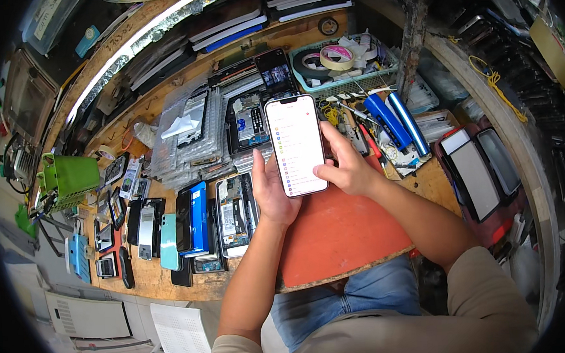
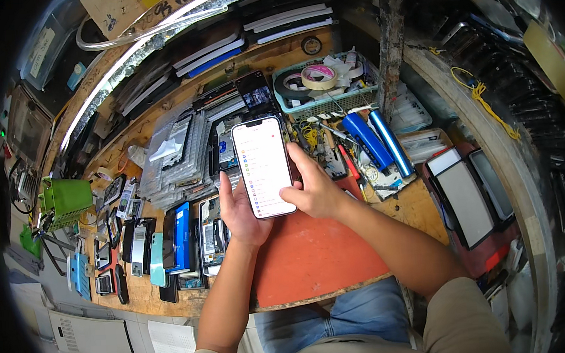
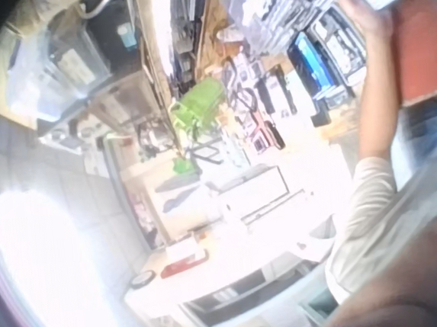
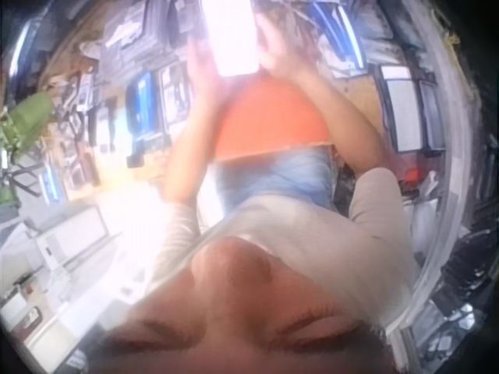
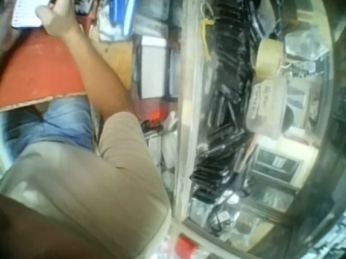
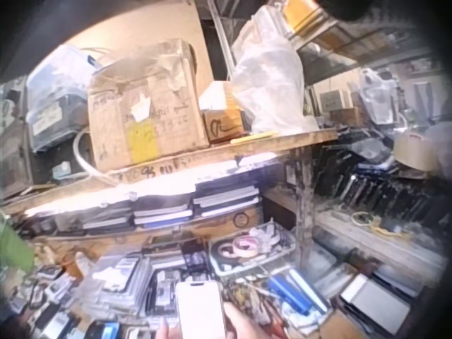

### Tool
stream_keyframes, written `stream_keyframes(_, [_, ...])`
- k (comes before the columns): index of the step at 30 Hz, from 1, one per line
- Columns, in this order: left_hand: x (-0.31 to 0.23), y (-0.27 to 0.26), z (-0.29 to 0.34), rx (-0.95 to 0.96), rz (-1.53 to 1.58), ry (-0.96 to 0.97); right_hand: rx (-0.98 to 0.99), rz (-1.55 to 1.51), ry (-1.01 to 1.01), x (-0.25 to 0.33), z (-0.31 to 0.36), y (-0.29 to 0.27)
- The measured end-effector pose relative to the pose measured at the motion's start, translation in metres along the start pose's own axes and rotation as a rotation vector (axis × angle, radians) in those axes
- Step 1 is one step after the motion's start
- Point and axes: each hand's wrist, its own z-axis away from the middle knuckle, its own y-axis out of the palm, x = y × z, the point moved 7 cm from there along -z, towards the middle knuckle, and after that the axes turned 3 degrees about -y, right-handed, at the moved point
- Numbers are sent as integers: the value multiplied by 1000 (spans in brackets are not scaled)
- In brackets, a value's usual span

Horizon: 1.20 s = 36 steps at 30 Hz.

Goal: The person uses a screwdriver to work on a disassembled smartphone, then handles several other phones, peeling protective film from one and testing its screen. A coworker is visible working on other devices nearby.

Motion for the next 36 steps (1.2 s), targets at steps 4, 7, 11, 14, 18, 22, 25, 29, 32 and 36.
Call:
stream_keyframes(4, [-2, -6, 1, -117, -4, 3, -32, -119, 137, -3, -4, -1])
stream_keyframes(7, [-2, 4, 1, 37, -53, -6, -8, -175, 323, -11, 1, -5])
stream_keyframes(11, [-1, -3, 3, -17, -40, -1, -9, -70, 164, -6, -2, -2])
stream_keyframes(14, [0, -4, 2, -68, -28, -4, -21, -56, 188, -9, -1, -4])
stream_keyframes(18, [1, 5, 3, 14, -84, -39, -38, -211, 475, -27, 5, -9])
stream_keyframes(22, [4, -1, 2, -33, -130, -13, -34, -117, 254, -17, 3, -11])
stream_keyframes(25, [2, -9, 1, -75, -133, 20, -31, -89, 2, -7, -1, -3])
stream_keyframes(29, [0, -2, 2, -6, -85, 14, -43, -205, 137, -13, -2, -4])
stream_keyframes(32, [2, 0, 3, -25, -109, -13, -42, -223, 180, -14, -3, -4])
stream_keyframes(36, [4, -4, 4, -53, -122, -23, -32, -240, 195, -16, -2, -5])
